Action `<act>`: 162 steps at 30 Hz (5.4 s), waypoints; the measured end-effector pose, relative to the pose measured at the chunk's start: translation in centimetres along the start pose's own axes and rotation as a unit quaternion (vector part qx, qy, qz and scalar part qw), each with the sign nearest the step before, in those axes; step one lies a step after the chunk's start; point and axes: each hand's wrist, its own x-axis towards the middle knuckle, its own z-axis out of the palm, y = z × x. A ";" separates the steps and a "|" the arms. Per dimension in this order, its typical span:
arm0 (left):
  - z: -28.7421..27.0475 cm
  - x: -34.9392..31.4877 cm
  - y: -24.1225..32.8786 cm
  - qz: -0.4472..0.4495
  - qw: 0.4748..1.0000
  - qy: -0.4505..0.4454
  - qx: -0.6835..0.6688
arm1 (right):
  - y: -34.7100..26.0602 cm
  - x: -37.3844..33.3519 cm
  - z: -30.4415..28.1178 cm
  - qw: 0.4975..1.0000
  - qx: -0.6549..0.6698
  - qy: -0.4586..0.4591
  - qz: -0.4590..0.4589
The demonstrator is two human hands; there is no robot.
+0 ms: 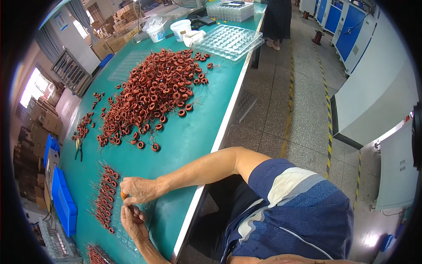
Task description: Sort and arrange toroidal magnetic cores into a plastic component tray at a manufacturing workbench.
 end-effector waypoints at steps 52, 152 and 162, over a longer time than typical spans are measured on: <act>-0.3 0.5 -0.8 0.145 0.981 0.112 -0.058 | 1.4 1.1 1.8 0.853 0.449 0.029 0.264; 1.0 -0.9 0.7 0.171 0.905 0.087 0.380 | -1.6 0.1 -0.7 0.919 0.258 -0.030 0.297; 0.7 -1.0 0.7 0.207 0.884 0.070 0.412 | -1.2 0.4 -0.9 0.899 0.291 -0.045 0.324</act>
